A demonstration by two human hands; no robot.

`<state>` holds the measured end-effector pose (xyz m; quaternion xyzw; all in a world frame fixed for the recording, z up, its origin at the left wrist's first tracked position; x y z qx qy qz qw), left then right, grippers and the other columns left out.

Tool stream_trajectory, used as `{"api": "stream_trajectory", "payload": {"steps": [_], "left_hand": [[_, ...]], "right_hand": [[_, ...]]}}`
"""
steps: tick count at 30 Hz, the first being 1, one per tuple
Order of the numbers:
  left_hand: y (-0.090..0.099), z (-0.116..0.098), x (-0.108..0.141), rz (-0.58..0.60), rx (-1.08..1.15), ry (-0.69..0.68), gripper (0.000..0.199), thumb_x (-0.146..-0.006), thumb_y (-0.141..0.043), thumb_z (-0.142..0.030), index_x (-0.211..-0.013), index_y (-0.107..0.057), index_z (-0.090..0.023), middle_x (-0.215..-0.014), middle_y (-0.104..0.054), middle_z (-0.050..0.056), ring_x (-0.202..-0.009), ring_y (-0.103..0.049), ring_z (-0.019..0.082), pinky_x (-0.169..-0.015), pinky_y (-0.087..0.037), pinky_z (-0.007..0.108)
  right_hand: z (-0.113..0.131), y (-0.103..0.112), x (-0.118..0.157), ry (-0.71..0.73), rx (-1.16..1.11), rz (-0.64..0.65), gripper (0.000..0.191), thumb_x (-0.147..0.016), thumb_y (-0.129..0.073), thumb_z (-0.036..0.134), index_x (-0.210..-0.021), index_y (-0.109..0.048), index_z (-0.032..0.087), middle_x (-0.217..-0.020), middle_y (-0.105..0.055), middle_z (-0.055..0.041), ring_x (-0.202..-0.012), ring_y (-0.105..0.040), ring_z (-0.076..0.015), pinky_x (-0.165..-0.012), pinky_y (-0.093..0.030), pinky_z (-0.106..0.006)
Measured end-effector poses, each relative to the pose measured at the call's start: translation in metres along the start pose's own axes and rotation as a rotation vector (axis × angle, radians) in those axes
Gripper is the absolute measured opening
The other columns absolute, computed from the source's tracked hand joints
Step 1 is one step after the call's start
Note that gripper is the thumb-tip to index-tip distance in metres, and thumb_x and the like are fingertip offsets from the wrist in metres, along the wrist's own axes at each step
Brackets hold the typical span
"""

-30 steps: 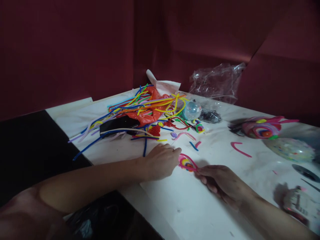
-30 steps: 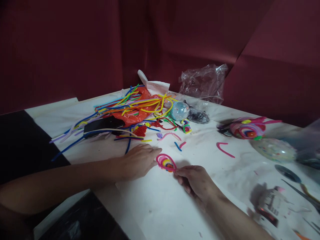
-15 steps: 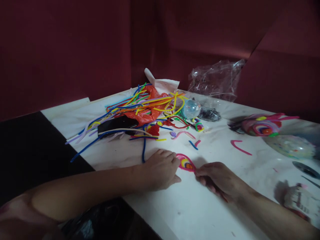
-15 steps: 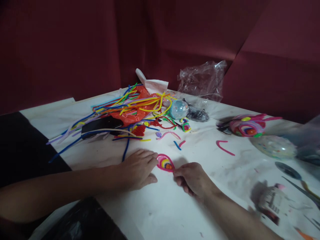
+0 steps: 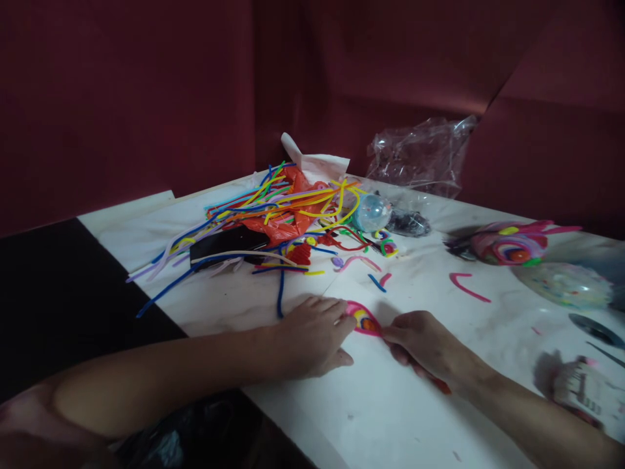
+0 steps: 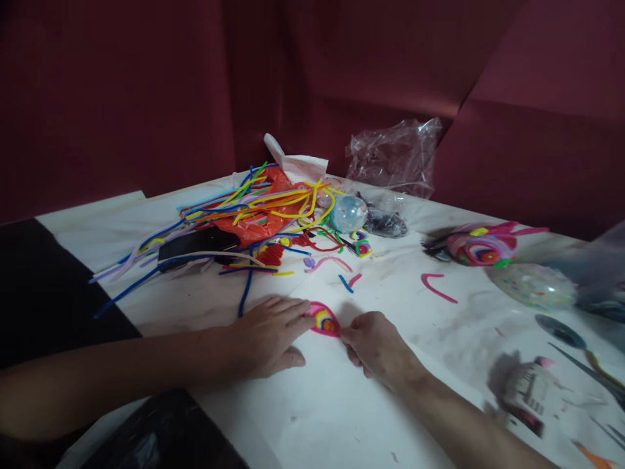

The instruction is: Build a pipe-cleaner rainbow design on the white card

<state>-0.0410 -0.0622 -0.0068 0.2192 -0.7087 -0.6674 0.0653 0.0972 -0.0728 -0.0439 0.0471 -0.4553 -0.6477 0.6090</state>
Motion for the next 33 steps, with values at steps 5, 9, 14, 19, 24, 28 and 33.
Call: {"api": "stream_trajectory", "payload": {"steps": [5,9,14,19,24,28,33], "left_hand": [[0.001,-0.003,0.002,0.006,0.018,-0.035,0.044,-0.075,-0.054,-0.041,-0.112,-0.048,-0.019,-0.120,-0.046,0.011,-0.109,-0.042,0.025,-0.088,-0.034,0.037],[0.000,-0.004,0.002,-0.003,0.012,-0.056,0.043,-0.076,-0.053,-0.041,-0.113,-0.049,-0.019,-0.121,-0.045,0.012,-0.112,-0.040,0.026,-0.088,-0.033,0.039],[-0.001,-0.003,0.002,-0.005,0.005,-0.061,0.045,-0.075,-0.053,-0.042,-0.114,-0.049,-0.020,-0.117,-0.048,0.012,-0.112,-0.040,0.027,-0.089,-0.033,0.039],[-0.001,-0.004,0.002,0.006,0.021,-0.072,0.046,-0.075,-0.053,-0.042,-0.113,-0.050,-0.017,-0.117,-0.047,0.014,-0.112,-0.039,0.027,-0.089,-0.033,0.038],[-0.001,-0.003,0.001,0.012,0.043,-0.066,0.047,-0.074,-0.054,-0.041,-0.114,-0.049,-0.018,-0.119,-0.046,0.015,-0.113,-0.039,0.027,-0.089,-0.033,0.039],[-0.001,-0.002,0.000,0.030,0.056,-0.060,0.048,-0.075,-0.053,-0.041,-0.115,-0.048,-0.016,-0.123,-0.043,0.016,-0.116,-0.036,0.028,-0.090,-0.032,0.040],[-0.001,-0.003,0.000,0.034,0.065,-0.050,0.049,-0.076,-0.051,-0.042,-0.118,-0.046,-0.016,-0.128,-0.038,0.016,-0.120,-0.032,0.028,-0.094,-0.029,0.041]], "right_hand": [[0.009,0.017,-0.001,0.150,0.222,-0.185,0.007,-0.077,-0.057,0.019,-0.070,-0.056,0.015,-0.062,-0.055,-0.0013,-0.053,-0.048,-0.0123,-0.043,-0.027,-0.020],[0.015,0.014,-0.003,0.264,0.261,-0.171,0.004,-0.077,-0.055,0.017,-0.076,-0.059,0.018,-0.067,-0.057,0.0001,-0.060,-0.052,-0.0137,-0.049,-0.032,-0.020],[0.019,0.010,-0.008,0.305,0.232,-0.109,0.012,-0.078,-0.052,0.018,-0.073,-0.063,0.018,-0.068,-0.059,0.0001,-0.063,-0.054,-0.0141,-0.051,-0.035,-0.019],[0.024,0.010,-0.015,0.294,0.221,-0.092,0.015,-0.078,-0.050,0.014,-0.071,-0.063,0.016,-0.066,-0.059,0.0002,-0.061,-0.052,-0.0129,-0.051,-0.035,-0.018],[0.025,0.012,-0.020,0.275,0.225,-0.108,0.016,-0.077,-0.050,0.012,-0.066,-0.062,0.015,-0.058,-0.056,0.0017,-0.056,-0.049,-0.0112,-0.047,-0.032,-0.017],[0.027,0.012,-0.020,0.281,0.241,-0.126,0.016,-0.077,-0.051,0.013,-0.066,-0.061,0.015,-0.058,-0.056,0.0022,-0.056,-0.049,-0.0108,-0.047,-0.031,-0.017],[0.030,0.010,-0.020,0.295,0.252,-0.145,0.015,-0.080,-0.051,0.014,-0.068,-0.061,0.014,-0.062,-0.057,0.0013,-0.058,-0.050,-0.0118,-0.050,-0.032,-0.018]]}}
Point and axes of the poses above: each hand's wrist, its own x-axis away from the middle knuckle, its own y-axis out of the back of the hand, z = x × y, the point moved 8 cm from there along -x, towards the middle knuckle
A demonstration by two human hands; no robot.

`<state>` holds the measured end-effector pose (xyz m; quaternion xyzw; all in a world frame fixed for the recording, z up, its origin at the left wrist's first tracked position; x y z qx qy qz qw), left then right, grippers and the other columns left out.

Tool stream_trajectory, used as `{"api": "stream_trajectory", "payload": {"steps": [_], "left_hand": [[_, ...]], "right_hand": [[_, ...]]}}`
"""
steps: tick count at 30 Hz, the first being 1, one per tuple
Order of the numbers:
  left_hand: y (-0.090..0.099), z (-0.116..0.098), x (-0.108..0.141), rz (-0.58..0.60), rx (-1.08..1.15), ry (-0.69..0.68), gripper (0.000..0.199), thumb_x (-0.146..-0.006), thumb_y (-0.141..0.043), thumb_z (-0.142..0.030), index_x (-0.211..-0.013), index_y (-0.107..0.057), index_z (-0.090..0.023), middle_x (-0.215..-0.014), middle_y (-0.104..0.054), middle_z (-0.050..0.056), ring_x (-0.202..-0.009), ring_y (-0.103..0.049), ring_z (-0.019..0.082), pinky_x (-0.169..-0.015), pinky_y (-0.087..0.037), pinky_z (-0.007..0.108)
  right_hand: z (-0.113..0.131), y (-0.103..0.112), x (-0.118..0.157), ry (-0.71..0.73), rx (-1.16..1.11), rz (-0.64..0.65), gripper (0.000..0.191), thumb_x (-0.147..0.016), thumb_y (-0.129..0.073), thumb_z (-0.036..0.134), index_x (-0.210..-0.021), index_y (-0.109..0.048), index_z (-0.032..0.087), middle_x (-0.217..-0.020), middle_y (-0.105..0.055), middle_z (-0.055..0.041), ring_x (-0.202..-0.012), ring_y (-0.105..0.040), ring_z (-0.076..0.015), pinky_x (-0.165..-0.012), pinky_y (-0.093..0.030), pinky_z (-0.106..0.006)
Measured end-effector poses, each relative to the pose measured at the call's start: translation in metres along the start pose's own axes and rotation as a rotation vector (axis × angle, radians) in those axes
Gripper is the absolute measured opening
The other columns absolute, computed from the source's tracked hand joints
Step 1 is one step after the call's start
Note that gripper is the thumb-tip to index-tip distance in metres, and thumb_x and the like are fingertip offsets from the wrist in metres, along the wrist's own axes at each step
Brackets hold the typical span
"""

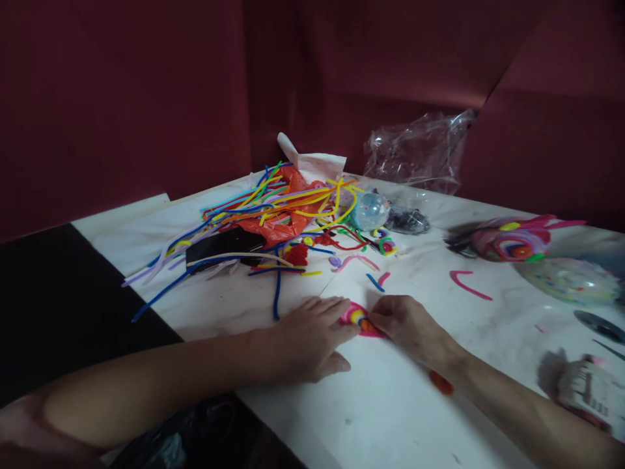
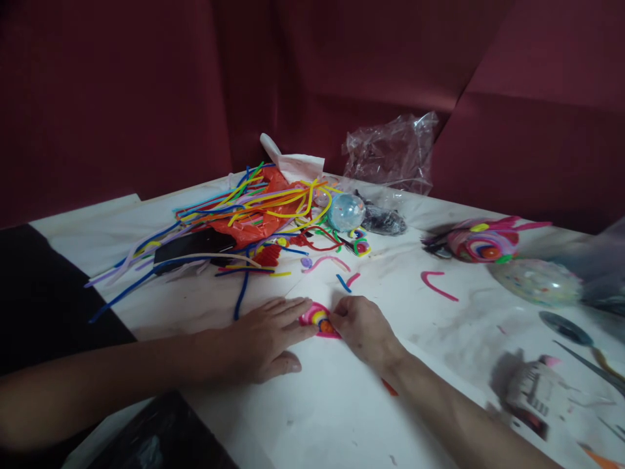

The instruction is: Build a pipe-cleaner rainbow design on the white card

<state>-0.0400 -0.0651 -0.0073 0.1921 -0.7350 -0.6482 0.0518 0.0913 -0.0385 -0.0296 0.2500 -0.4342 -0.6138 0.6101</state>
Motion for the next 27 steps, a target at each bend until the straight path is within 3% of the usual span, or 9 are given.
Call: {"api": "stream_trajectory", "payload": {"steps": [15,27], "left_hand": [[-0.002,0.003,0.004,-0.013,-0.102,0.027,0.050,-0.077,-0.048,-0.046,-0.119,-0.044,-0.019,-0.127,-0.042,0.013,-0.120,-0.029,0.032,-0.094,-0.022,0.049],[-0.010,0.007,0.007,0.073,-0.022,0.028,0.055,-0.080,-0.040,-0.050,-0.129,-0.032,-0.027,-0.135,-0.030,0.015,-0.124,-0.024,0.033,-0.094,-0.021,0.053]], "right_hand": [[-0.002,0.001,-0.002,-0.023,0.002,-0.040,0.015,-0.082,-0.052,0.015,-0.069,-0.060,0.015,-0.063,-0.057,0.0015,-0.060,-0.051,-0.0122,-0.051,-0.032,-0.019],[-0.002,0.001,-0.005,0.045,-0.030,-0.061,0.013,-0.078,-0.053,0.013,-0.066,-0.058,0.014,-0.061,-0.055,0.0011,-0.055,-0.048,-0.0116,-0.049,-0.031,-0.019]]}}
Point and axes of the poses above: each hand's wrist, its own x-axis away from the middle knuckle, its own y-axis out of the back of the hand, z = x × y, the point moved 8 cm from there along -x, towards the middle knuckle
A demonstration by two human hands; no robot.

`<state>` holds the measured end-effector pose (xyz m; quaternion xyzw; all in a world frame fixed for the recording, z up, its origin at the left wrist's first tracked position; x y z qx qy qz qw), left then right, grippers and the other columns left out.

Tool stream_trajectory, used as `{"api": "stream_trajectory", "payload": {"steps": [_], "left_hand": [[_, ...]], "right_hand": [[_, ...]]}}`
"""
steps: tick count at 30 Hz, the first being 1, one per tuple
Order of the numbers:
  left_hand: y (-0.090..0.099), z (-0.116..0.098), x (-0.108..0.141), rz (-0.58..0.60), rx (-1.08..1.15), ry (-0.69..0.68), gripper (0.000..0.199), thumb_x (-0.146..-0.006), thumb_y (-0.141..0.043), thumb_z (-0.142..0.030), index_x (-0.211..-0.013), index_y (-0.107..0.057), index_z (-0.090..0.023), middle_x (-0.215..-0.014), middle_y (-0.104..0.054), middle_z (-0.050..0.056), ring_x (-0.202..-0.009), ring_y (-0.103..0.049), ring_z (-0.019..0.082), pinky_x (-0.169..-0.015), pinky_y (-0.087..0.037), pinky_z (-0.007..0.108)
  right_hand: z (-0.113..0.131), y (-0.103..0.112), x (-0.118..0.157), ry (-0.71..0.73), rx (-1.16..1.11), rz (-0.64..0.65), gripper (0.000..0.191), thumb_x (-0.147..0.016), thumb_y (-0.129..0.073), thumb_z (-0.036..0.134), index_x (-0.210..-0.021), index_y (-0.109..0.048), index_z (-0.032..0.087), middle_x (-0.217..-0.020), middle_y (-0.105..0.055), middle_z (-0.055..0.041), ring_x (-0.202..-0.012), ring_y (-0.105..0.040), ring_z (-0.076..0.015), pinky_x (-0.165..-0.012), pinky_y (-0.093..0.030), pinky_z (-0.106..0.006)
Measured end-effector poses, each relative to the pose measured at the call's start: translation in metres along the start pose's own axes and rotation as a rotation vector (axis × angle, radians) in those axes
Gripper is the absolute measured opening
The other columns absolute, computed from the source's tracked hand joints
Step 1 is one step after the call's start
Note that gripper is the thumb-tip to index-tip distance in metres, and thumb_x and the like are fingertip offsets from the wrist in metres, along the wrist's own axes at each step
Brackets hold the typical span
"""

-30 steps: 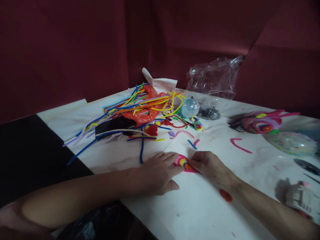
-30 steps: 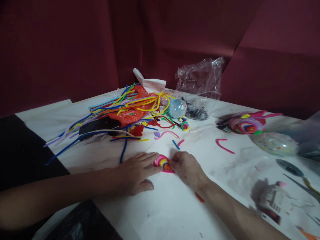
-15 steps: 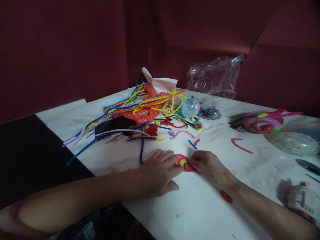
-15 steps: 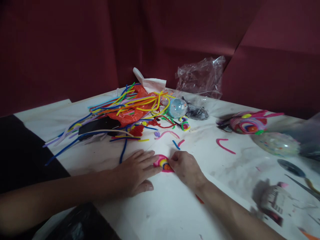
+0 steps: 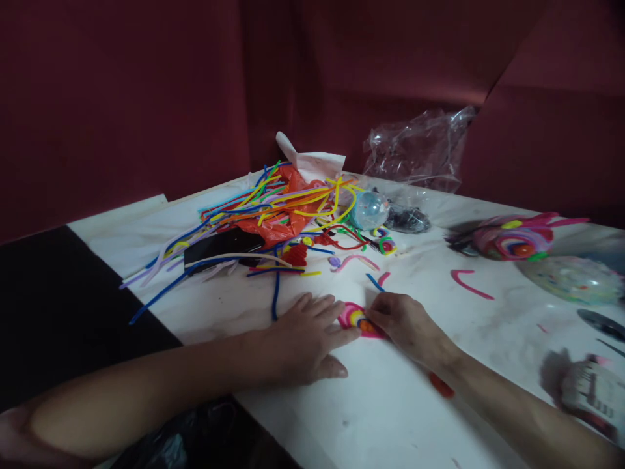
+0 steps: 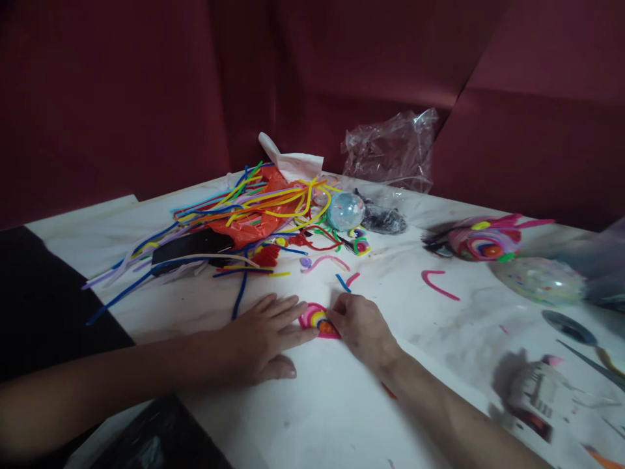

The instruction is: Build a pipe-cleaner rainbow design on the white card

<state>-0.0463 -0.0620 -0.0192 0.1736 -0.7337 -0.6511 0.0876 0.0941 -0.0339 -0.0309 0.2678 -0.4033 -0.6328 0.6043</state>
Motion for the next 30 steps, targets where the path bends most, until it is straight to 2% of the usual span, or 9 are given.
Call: {"api": "stream_trajectory", "payload": {"steps": [6,9,16,20,26,30], "left_hand": [[0.000,-0.001,0.003,0.060,0.035,-0.003,0.058,-0.078,-0.041,-0.054,-0.130,-0.029,-0.030,-0.138,-0.024,0.014,-0.125,-0.020,0.035,-0.094,-0.019,0.055],[0.000,-0.002,0.003,0.055,0.038,0.000,0.058,-0.078,-0.043,-0.053,-0.129,-0.031,-0.029,-0.138,-0.024,0.015,-0.125,-0.020,0.035,-0.094,-0.019,0.055],[0.004,-0.004,0.002,0.012,0.033,-0.006,0.062,-0.075,-0.047,-0.053,-0.127,-0.035,-0.022,-0.133,-0.032,0.017,-0.123,-0.024,0.034,-0.094,-0.020,0.054],[0.004,-0.004,0.002,0.025,0.049,-0.009,0.061,-0.074,-0.048,-0.053,-0.126,-0.036,-0.024,-0.134,-0.031,0.017,-0.123,-0.025,0.035,-0.093,-0.021,0.054],[0.008,-0.005,0.001,0.021,0.056,-0.009,0.058,-0.074,-0.049,-0.053,-0.124,-0.039,-0.024,-0.132,-0.033,0.016,-0.121,-0.027,0.035,-0.092,-0.023,0.054],[0.012,-0.010,0.001,-0.006,0.065,-0.035,0.060,-0.072,-0.052,-0.052,-0.123,-0.040,-0.022,-0.132,-0.034,0.015,-0.121,-0.028,0.033,-0.093,-0.023,0.051]], "right_hand": [[-0.004,-0.009,0.004,0.094,-0.113,0.095,0.008,-0.074,-0.051,0.012,-0.071,-0.058,0.015,-0.055,-0.051,0.0037,-0.050,-0.045,-0.0097,-0.043,-0.029,-0.016],[-0.003,-0.010,0.010,0.141,-0.130,0.122,0.009,-0.073,-0.051,0.012,-0.072,-0.058,0.016,-0.059,-0.053,0.0031,-0.054,-0.047,-0.0103,-0.045,-0.031,-0.016],[0.004,-0.006,0.020,0.208,-0.078,0.108,0.012,-0.074,-0.047,0.015,-0.076,-0.059,0.017,-0.065,-0.056,0.0010,-0.059,-0.049,-0.0135,-0.051,-0.035,-0.019],[0.003,-0.009,0.020,0.252,-0.081,0.109,0.012,-0.075,-0.046,0.019,-0.080,-0.057,0.018,-0.065,-0.054,0.0008,-0.058,-0.047,-0.0138,-0.050,-0.034,-0.020],[0.002,-0.010,0.021,0.291,-0.108,0.096,0.022,-0.078,-0.044,0.024,-0.096,-0.057,0.019,-0.069,-0.055,0.0010,-0.059,-0.048,-0.0141,-0.051,-0.034,-0.020],[0.007,-0.010,0.022,0.355,-0.108,0.106,0.023,-0.080,-0.042,0.021,-0.096,-0.059,0.021,-0.072,-0.056,0.0018,-0.061,-0.050,-0.0136,-0.052,-0.035,-0.019]]}}
Point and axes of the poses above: each hand's wrist, its own x-axis away from the middle knuckle, its own y-axis out of the back of the hand, z = x × y, the point moved 8 cm from there along -x, towards the middle knuckle
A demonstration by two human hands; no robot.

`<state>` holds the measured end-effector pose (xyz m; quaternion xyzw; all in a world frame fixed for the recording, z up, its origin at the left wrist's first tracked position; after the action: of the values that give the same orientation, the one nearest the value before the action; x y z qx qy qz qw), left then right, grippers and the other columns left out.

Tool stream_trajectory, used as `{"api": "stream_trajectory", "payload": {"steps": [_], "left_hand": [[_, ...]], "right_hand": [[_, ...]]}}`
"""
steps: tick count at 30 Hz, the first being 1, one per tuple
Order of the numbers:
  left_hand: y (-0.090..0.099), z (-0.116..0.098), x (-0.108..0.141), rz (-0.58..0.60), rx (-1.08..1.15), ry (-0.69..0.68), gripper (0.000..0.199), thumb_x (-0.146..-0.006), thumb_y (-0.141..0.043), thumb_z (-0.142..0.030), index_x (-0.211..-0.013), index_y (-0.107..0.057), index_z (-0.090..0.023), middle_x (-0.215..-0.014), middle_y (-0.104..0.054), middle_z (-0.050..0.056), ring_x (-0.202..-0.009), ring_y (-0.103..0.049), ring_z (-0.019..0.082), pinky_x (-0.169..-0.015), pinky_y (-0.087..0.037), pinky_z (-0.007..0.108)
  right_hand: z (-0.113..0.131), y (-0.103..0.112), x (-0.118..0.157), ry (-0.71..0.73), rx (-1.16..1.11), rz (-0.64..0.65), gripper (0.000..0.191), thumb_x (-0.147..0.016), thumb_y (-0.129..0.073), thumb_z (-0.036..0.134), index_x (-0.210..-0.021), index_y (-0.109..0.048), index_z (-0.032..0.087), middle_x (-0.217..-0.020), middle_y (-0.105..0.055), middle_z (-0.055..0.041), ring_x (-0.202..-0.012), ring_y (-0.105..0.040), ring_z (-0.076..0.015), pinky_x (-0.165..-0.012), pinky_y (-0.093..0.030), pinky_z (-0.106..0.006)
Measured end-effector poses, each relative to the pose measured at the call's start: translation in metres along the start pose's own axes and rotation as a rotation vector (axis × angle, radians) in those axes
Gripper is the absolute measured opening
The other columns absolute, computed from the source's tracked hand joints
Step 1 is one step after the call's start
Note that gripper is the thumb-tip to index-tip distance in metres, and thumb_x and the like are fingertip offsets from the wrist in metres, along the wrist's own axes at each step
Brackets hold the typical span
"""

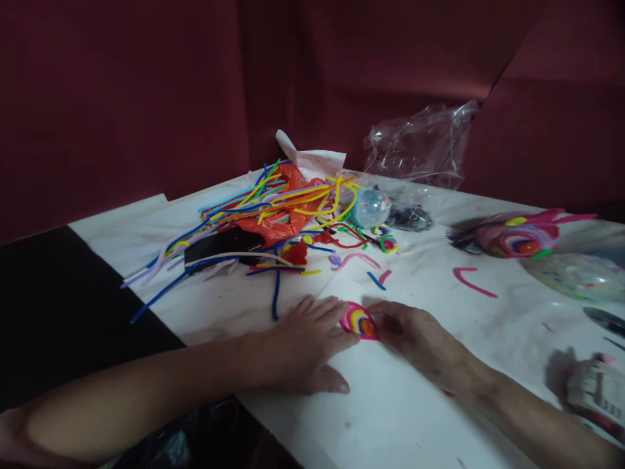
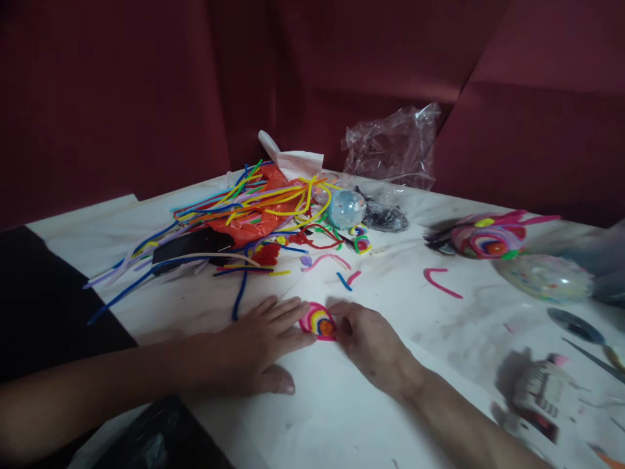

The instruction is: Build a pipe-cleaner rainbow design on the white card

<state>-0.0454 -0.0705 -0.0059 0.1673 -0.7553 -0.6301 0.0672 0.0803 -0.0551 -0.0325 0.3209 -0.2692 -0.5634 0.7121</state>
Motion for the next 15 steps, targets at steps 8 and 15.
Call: {"api": "stream_trajectory", "payload": {"steps": [8,15], "left_hand": [[-0.0031,0.0029,-0.0010,0.041,0.047,0.046,0.072,-0.072,-0.051,-0.053,-0.130,-0.028,-0.016,-0.135,-0.030,0.017,-0.124,-0.024,0.030,-0.096,-0.021,0.050],[-0.0069,0.0046,-0.0054,0.108,0.072,0.077,0.082,-0.072,-0.044,-0.060,-0.132,-0.022,-0.007,-0.137,-0.023,0.022,-0.129,-0.014,0.029,-0.101,-0.015,0.048]], "right_hand": [[0.0095,0.0032,0.0008,-0.008,0.053,0.009,0.020,-0.079,-0.044,0.023,-0.092,-0.059,0.019,-0.071,-0.056,0.0007,-0.060,-0.048,-0.0139,-0.053,-0.036,-0.019],[0.0037,0.0078,0.0019,-0.118,0.133,-0.040,0.025,-0.078,-0.044,0.025,-0.097,-0.059,0.018,-0.066,-0.056,0.0002,-0.056,-0.050,-0.0144,-0.049,-0.035,-0.020]]}}
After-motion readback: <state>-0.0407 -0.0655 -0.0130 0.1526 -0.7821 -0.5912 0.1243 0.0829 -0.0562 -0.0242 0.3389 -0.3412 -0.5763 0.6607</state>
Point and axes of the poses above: each hand's wrist, its own x-axis away from the middle knuckle, its own y-axis out of the back of the hand, z = x × y, the point moved 8 cm from there along -x, towards the middle knuckle
